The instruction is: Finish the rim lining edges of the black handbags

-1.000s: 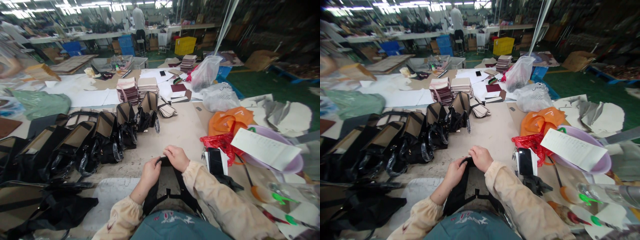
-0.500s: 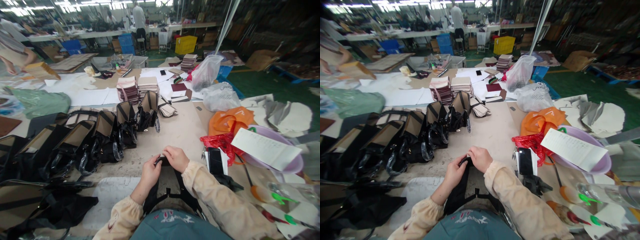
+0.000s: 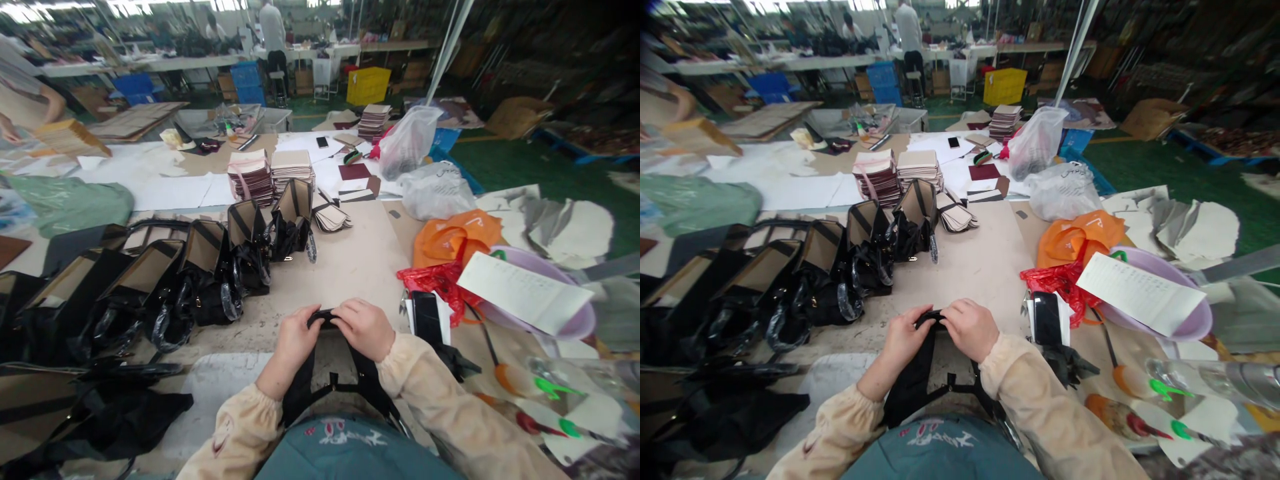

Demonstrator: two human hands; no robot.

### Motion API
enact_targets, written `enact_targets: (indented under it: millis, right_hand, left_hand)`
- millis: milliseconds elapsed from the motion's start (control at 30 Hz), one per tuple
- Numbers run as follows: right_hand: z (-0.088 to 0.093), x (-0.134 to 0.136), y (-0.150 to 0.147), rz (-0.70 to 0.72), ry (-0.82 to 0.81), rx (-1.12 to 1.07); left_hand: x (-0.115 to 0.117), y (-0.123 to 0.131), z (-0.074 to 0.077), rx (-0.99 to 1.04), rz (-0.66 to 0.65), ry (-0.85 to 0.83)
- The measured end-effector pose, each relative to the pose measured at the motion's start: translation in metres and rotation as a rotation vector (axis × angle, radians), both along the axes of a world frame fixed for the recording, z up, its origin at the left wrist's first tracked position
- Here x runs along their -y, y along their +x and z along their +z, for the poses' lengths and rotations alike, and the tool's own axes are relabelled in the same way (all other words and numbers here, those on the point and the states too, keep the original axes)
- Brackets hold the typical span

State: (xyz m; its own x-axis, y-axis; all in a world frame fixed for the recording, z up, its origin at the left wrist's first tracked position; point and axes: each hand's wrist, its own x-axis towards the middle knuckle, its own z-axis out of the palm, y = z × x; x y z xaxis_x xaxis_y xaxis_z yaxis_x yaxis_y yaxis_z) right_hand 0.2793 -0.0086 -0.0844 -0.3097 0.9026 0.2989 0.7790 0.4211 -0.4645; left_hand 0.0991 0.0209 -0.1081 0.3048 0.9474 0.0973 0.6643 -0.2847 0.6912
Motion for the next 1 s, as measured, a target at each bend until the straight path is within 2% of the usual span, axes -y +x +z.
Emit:
enact_targets:
  millis: [200, 433, 700, 1000]
  right_hand:
    - [-0.001, 0.004, -0.017, -0.043, -0.001, 0.156]
    - [-0.007, 0.002, -0.02, -0.108, 0.009, 0.236]
    - [-0.012, 0.002, -0.025, -0.163, 0.024, 0.209]
    - [-0.011, 0.0, -0.023, -0.1, 0.018, 0.208]
  left_hand:
    - [0.002, 0.0, -0.002, 0.005, 0.024, -0.013]
    - [0.003, 0.002, -0.001, -0.002, 0.041, -0.012]
    - [0.003, 0.004, 0.0, -0.011, 0.054, -0.018]
    - [0.003, 0.002, -0.003, -0.009, 0.068, -0.015]
